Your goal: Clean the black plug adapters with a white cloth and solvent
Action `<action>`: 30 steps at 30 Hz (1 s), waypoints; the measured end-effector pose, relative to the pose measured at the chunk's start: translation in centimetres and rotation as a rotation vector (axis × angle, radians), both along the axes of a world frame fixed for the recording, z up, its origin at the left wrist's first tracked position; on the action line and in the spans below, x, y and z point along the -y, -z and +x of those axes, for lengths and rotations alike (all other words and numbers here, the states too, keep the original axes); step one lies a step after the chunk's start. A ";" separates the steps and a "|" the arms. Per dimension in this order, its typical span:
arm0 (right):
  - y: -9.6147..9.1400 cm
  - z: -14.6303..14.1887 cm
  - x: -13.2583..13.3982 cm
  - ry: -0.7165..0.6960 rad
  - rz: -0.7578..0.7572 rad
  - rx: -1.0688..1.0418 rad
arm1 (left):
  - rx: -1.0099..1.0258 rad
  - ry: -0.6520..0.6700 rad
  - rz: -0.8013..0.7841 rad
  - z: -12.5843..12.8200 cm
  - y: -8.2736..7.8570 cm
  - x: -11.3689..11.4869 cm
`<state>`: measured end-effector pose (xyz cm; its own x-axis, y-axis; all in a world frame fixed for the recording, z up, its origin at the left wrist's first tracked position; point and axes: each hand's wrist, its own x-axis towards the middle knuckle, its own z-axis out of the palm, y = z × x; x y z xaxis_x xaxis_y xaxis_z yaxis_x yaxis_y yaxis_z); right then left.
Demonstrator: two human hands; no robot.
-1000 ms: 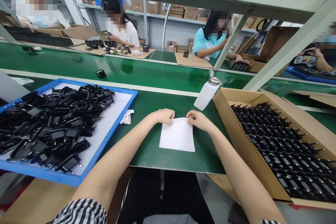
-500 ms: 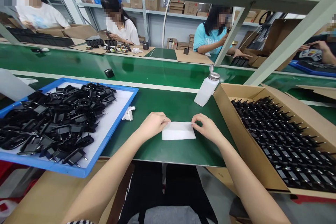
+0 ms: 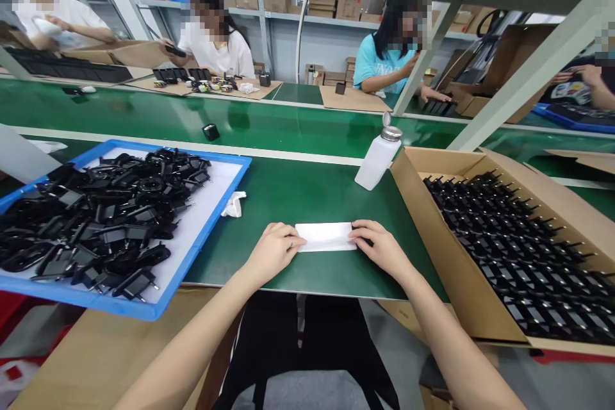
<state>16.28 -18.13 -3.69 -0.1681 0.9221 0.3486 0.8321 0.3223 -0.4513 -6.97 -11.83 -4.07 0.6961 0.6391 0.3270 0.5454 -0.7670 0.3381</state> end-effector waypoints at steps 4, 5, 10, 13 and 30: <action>-0.2 0.3 0.8 -0.030 -0.060 0.087 | -0.081 0.030 -0.059 -0.4 -0.9 0.4; -0.3 0.2 0.9 -0.016 -0.063 0.077 | -0.078 0.027 -0.074 -0.4 -1.1 0.4; -0.4 -1.2 -0.5 0.148 -0.126 0.103 | -0.131 -0.028 -0.010 1.5 -1.2 0.2; -0.4 -2.1 -1.8 0.225 -0.237 0.191 | -0.190 -0.090 0.025 2.9 -1.1 -0.2; -0.8 -0.1 -4.1 0.225 -0.346 0.028 | -0.193 -0.162 -0.323 3.3 -1.7 -3.5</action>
